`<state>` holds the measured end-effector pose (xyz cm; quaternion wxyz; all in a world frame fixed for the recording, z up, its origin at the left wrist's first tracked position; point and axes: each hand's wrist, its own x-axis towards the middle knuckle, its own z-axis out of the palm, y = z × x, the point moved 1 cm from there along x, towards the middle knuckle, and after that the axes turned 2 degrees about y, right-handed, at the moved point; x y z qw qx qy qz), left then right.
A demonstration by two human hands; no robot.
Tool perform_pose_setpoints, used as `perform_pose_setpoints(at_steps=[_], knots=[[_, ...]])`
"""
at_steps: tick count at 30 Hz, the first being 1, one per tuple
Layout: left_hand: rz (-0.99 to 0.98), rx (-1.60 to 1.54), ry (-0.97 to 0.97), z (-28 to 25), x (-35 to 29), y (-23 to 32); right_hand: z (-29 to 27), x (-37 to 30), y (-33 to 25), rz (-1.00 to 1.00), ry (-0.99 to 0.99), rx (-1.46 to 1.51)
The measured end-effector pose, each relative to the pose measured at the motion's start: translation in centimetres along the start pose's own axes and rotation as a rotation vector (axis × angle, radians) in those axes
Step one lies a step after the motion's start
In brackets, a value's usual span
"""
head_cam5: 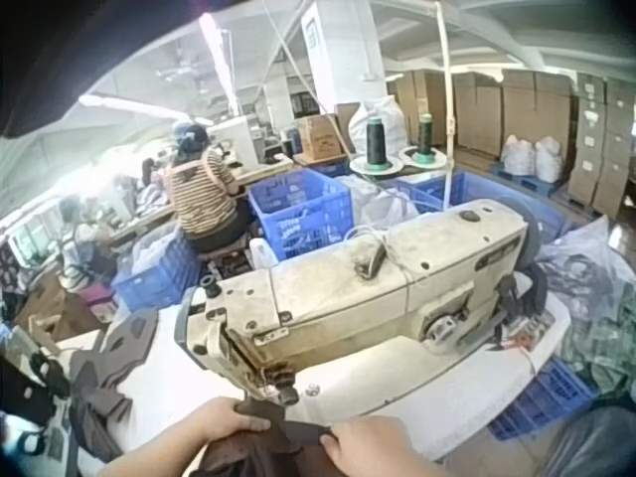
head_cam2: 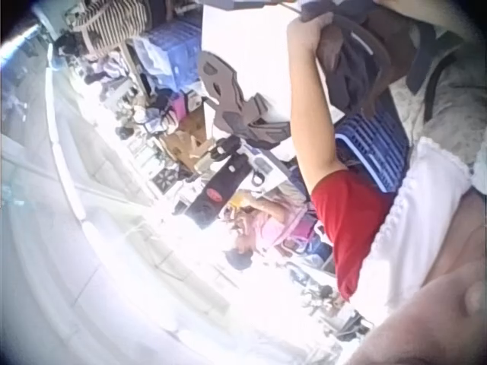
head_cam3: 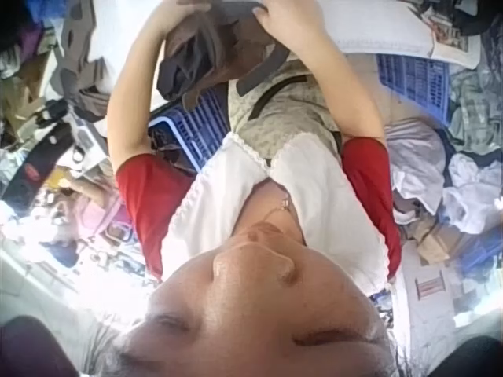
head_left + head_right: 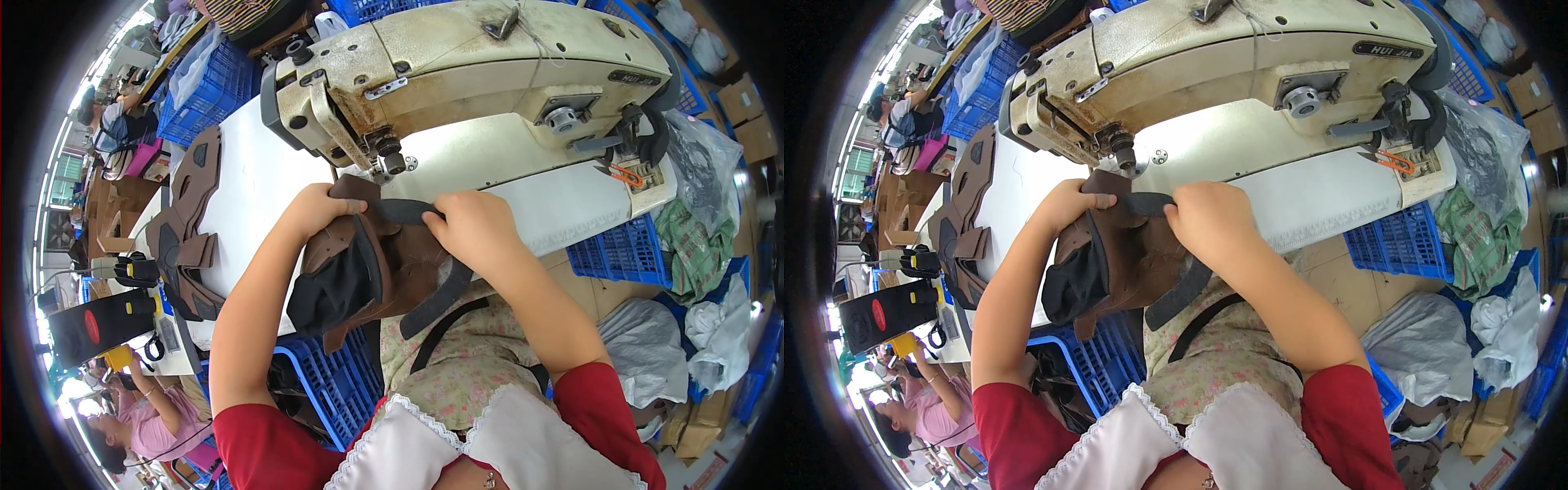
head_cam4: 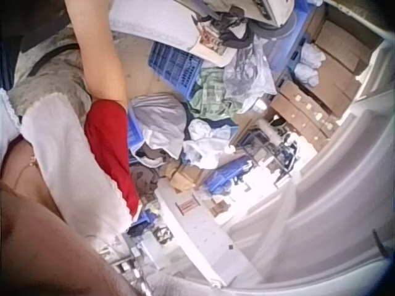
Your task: Stitching leather shoe components together using an industrial sewing machine.
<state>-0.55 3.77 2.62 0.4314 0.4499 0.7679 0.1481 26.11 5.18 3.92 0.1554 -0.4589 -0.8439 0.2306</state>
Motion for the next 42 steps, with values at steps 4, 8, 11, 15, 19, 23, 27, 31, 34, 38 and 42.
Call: perform_pose_setpoints(at_steps=[4,8,11,15,19,23,27,31,34,38,42], knots=[[-0.038,0.089,0.029,-0.1,-0.6,1.1,2.1,0.4,0.7,-0.014,0.002,-0.036],[-0.051,0.102,0.015,-0.3,-0.1,1.3,2.1,2.3,-0.5,-0.071,-0.134,-0.092],[0.014,0.222,0.036,-0.6,0.1,2.2,2.6,3.3,0.4,-0.107,-0.208,-0.081],[0.035,0.283,0.053,-0.9,0.7,1.8,1.3,5.4,-0.2,-0.116,-0.451,-0.128],[-0.004,0.243,0.054,-0.5,0.9,2.0,1.2,6.8,1.0,-0.096,-0.516,0.041],[0.014,0.25,0.058,-0.4,1.0,1.5,2.2,6.4,1.3,-0.074,-0.458,0.197],[0.064,0.201,0.076,-0.3,1.2,1.2,1.7,6.4,0.9,-0.09,-0.423,0.101],[0.092,0.105,0.084,-0.3,1.9,1.0,1.0,7.1,0.1,-0.039,-0.411,0.005],[0.058,0.047,0.086,0.1,1.2,2.0,2.2,7.6,0.8,-0.127,-0.276,-0.06],[0.005,0.051,0.087,0.3,0.5,2.9,2.0,8.4,1.3,-0.093,-0.284,-0.024],[0.029,0.083,0.12,0.3,0.3,2.8,2.7,8.3,1.4,-0.056,-0.275,-0.003]])
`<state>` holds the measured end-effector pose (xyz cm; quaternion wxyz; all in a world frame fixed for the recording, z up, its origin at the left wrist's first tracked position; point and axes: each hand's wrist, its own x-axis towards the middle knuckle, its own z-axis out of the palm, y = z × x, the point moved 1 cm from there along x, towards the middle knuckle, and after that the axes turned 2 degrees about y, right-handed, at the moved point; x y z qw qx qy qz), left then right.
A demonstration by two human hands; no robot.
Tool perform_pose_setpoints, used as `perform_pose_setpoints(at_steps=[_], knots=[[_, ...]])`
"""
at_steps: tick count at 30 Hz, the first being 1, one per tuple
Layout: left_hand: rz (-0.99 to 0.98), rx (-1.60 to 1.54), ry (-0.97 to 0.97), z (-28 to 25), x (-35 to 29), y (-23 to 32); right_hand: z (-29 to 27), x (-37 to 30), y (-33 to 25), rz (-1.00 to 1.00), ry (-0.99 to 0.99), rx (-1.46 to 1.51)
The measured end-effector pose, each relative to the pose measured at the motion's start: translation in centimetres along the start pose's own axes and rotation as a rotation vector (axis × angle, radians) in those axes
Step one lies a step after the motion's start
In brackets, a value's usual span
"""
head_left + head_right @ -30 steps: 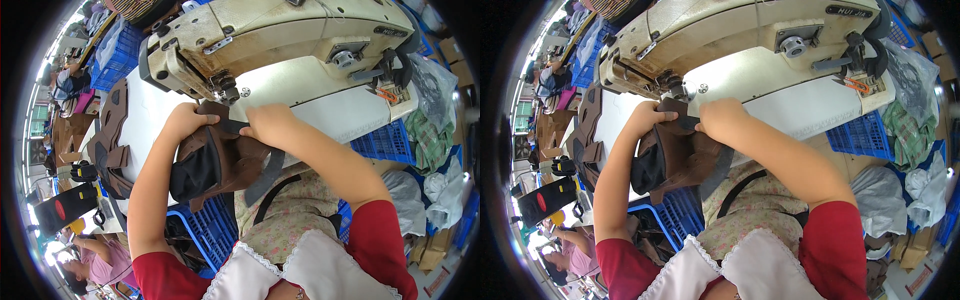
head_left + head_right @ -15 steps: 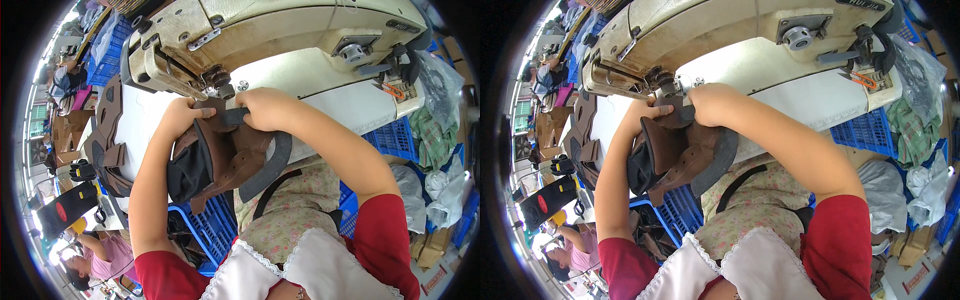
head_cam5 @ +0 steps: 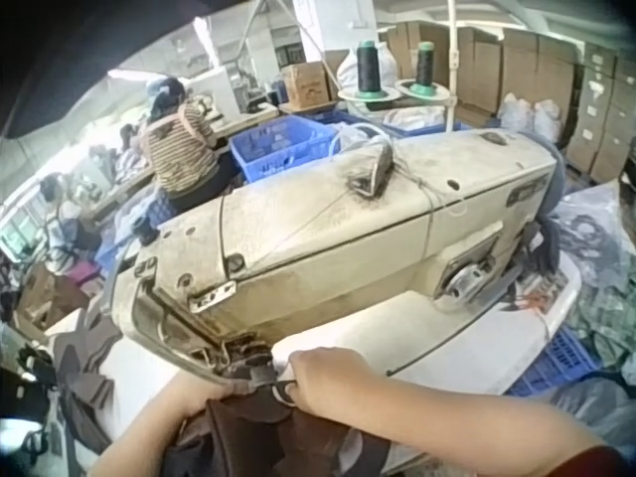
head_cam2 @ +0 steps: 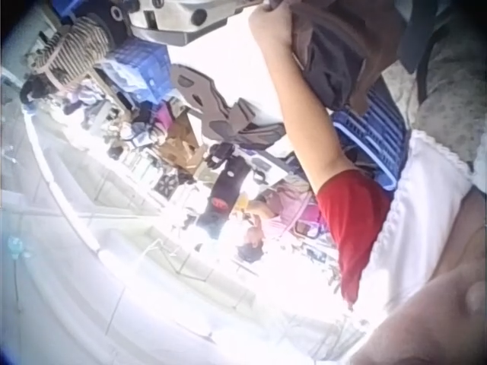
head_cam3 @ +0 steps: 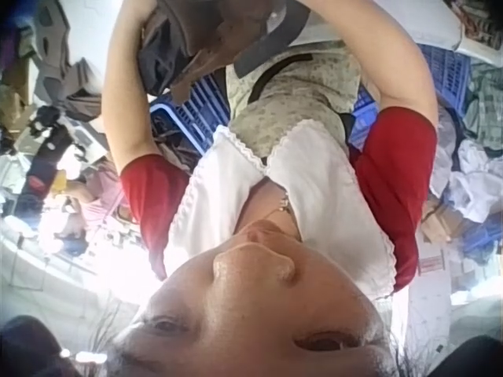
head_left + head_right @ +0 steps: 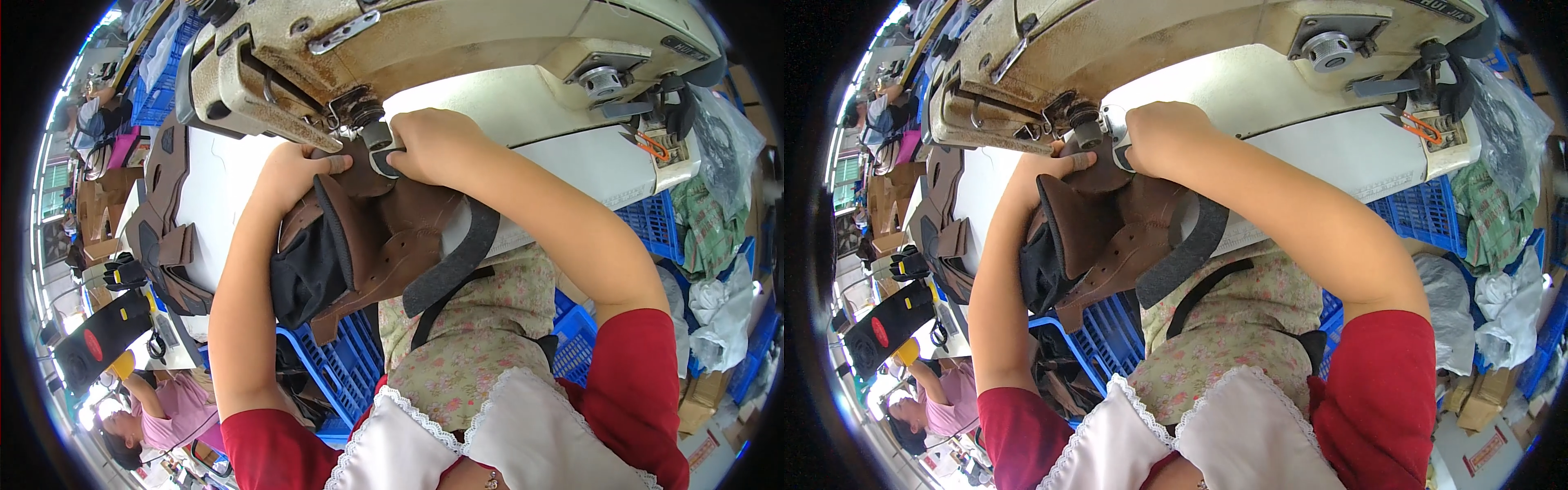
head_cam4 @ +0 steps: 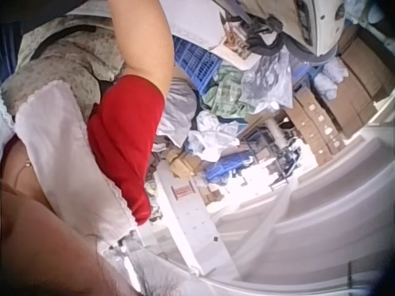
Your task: Stitching leather shoe components together using an industrial sewing machine.
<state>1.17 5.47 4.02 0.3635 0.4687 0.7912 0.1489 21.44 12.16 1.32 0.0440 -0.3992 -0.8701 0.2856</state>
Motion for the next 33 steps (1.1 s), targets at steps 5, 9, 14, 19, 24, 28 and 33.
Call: perform_pose_setpoints(at_steps=[5,9,14,19,24,28,33], knots=[[-0.02,0.056,0.025,0.1,0.2,-0.4,-1.8,1.3,-0.1,0.01,-0.057,0.006],[-0.007,0.065,0.013,0.1,0.7,-1.0,-2.7,3.2,-0.8,0.065,-0.293,0.029],[0.033,0.042,0.02,0.0,0.4,-0.9,0.5,2.1,-0.9,0.108,-0.173,0.012],[0.009,0.029,-0.009,-0.1,0.3,-0.6,0.5,0.2,-0.9,0.03,-0.022,-0.014],[-0.007,-0.018,0.014,0.3,0.5,-1.0,1.2,0.3,-0.8,-0.015,0.041,0.006],[-0.016,-0.019,-0.015,0.5,1.7,-2.8,1.4,0.7,-0.9,0.027,0.067,0.032],[-0.035,-0.029,0.002,0.6,1.4,-2.5,1.0,2.0,-0.9,0.053,0.069,0.004]])
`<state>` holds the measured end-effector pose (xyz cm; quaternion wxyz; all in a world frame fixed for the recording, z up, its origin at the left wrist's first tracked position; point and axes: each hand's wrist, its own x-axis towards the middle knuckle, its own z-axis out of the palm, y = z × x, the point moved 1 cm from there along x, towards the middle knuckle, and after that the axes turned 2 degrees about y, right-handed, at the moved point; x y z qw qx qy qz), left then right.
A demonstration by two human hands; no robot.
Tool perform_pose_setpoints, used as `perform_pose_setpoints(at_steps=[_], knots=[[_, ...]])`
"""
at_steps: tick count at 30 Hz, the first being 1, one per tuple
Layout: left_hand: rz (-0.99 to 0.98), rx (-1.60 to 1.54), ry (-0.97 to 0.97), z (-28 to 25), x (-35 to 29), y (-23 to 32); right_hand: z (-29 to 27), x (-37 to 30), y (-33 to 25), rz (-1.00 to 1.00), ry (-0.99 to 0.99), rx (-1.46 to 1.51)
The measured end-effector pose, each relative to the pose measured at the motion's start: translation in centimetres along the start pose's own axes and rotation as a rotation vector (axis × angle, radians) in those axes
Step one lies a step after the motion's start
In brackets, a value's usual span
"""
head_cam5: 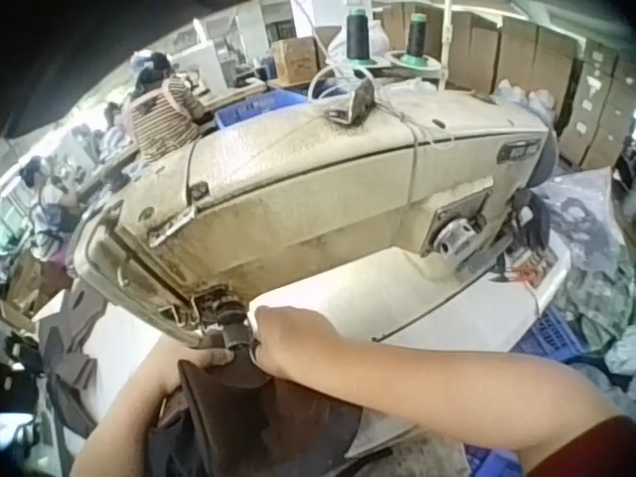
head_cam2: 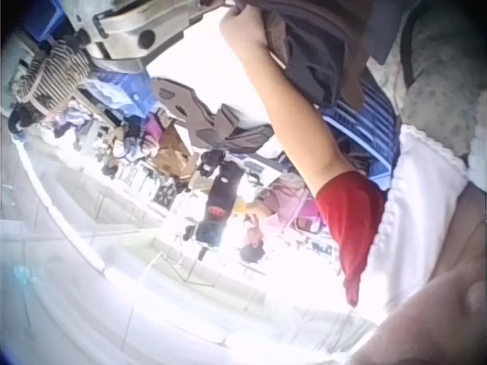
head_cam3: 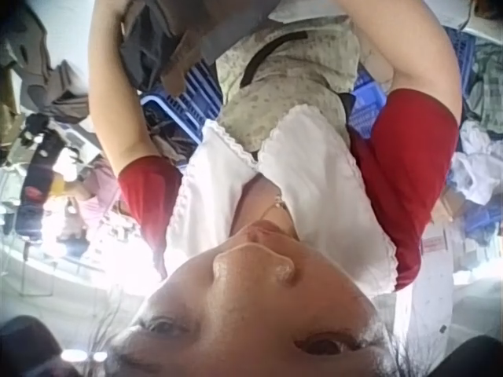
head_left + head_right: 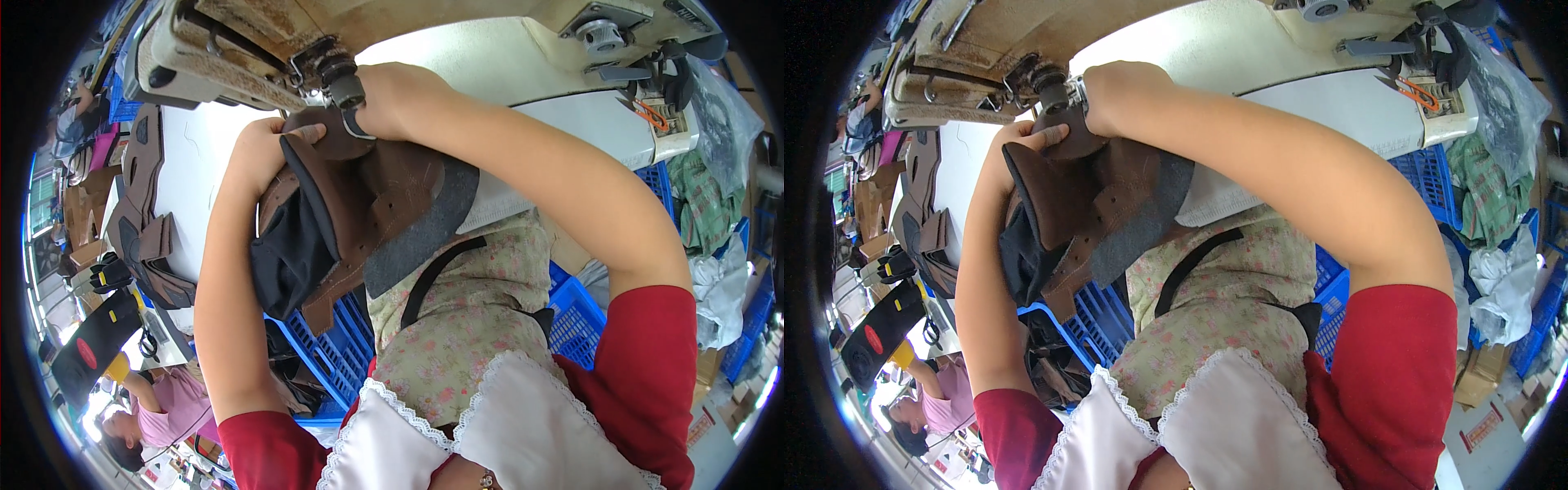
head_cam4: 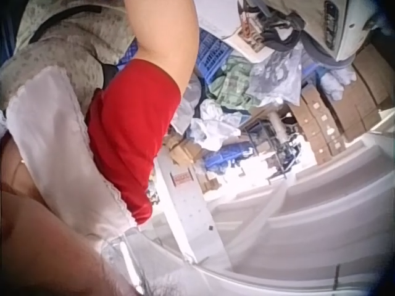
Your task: Stitching leather shoe components together using an industrial sewing machine.
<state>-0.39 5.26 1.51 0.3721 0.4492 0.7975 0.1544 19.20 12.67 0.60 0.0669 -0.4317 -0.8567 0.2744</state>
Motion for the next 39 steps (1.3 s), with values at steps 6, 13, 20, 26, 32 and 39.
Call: perform_pose_setpoints(at_steps=[6,13,20,26,32,39], knots=[[-0.009,-0.085,-0.02,0.1,0.2,-0.8,0.5,0.9,-0.2,0.018,-0.063,0.037],[-0.026,-0.003,-0.054,-0.2,0.8,-0.4,0.4,1.7,0.2,-0.027,-0.126,-0.04],[0.088,0.272,-0.01,-0.5,0.5,0.1,-1.9,1.3,-1.7,-0.084,-0.197,-0.155],[0.056,0.253,-0.003,-0.4,0.0,1.4,0.0,2.6,0.2,-0.059,-0.203,-0.094],[0.011,0.175,0.026,0.0,-0.1,1.3,0.9,1.6,1.4,0.038,-0.093,0.157],[0.01,0.149,0.077,0.1,-0.1,0.8,1.0,0.0,0.5,-0.089,0.076,0.074]])
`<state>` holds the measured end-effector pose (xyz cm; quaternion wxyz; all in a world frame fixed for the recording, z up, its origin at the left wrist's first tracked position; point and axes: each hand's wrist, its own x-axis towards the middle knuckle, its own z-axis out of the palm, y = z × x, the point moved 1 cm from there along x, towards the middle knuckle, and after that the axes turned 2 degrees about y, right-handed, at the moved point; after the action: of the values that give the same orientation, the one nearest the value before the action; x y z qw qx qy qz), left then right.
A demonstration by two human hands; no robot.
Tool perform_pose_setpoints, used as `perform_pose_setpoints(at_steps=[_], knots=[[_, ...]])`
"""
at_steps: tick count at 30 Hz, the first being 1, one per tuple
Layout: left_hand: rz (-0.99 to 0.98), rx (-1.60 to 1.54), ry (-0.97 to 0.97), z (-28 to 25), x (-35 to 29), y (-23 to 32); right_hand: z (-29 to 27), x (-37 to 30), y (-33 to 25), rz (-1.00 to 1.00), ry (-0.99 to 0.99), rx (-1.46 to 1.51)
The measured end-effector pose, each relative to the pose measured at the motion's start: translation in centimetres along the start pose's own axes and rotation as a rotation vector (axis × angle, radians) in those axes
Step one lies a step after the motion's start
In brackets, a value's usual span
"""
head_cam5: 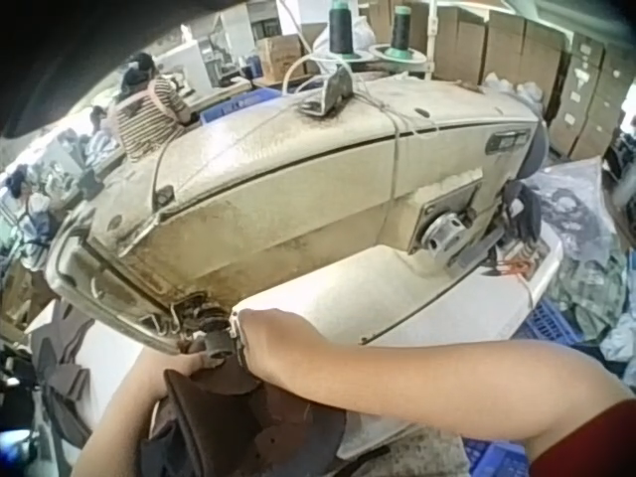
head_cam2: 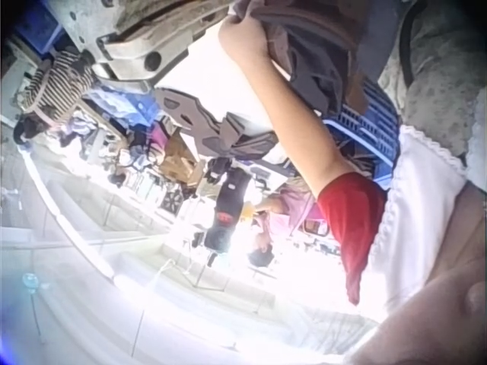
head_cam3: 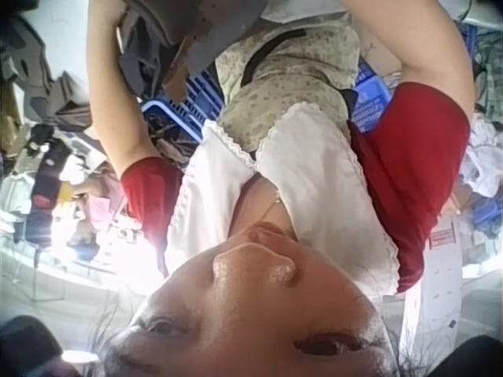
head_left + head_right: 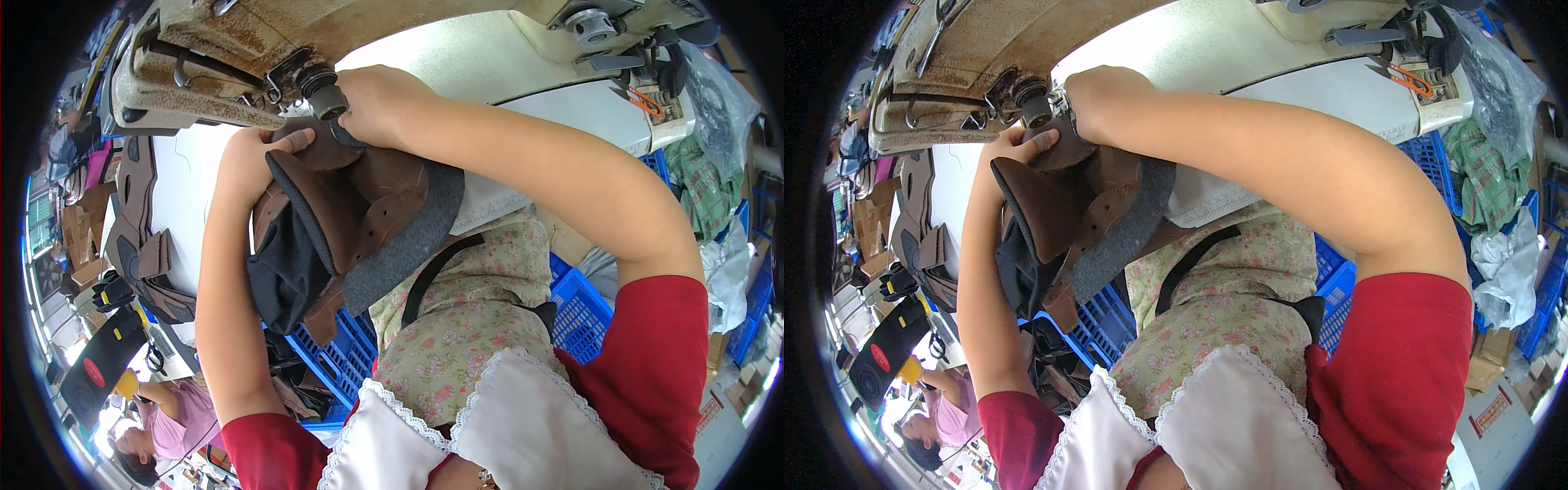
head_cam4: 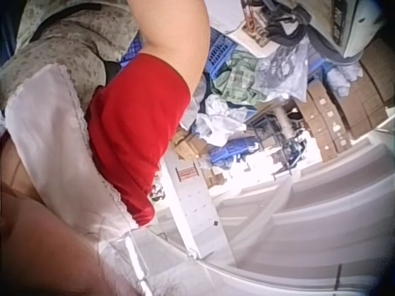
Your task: Stitching leather shoe components together using an industrial sewing machine.
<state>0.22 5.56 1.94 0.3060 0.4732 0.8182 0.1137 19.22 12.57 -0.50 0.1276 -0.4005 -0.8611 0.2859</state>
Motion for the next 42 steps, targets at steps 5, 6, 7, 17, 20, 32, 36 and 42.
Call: perform_pose_setpoints(at_steps=[5,6,7,17,20,32,36,42], knots=[[0.011,0.008,0.004,0.0,-0.2,0.2,-0.4,-0.1,-0.2,0.001,-0.036,0.019],[0.019,0.004,0.01,0.0,-0.2,0.2,-0.4,0.0,-0.3,0.002,-0.035,0.02],[0.025,0.001,0.017,0.0,-0.3,0.3,-0.4,0.0,-0.2,-0.006,-0.032,0.019],[0.018,0.013,-0.024,-0.2,0.4,-0.8,0.3,0.7,0.1,-0.014,0.002,0.006],[0.022,-0.007,-0.03,0.0,0.4,-0.6,0.4,0.9,0.3,-0.028,0.014,-0.009],[0.026,0.0,0.049,-0.2,0.5,-0.7,0.5,2.0,0.2,-0.024,0.008,-0.048],[0.18,-0.028,0.045,0.2,2.5,-2.5,0.7,3.4,0.7,0.001,0.024,-0.106],[-0.001,0.011,0.008,0.0,1.9,-1.5,0.9,3.7,0.6,0.006,-0.006,-0.038]])
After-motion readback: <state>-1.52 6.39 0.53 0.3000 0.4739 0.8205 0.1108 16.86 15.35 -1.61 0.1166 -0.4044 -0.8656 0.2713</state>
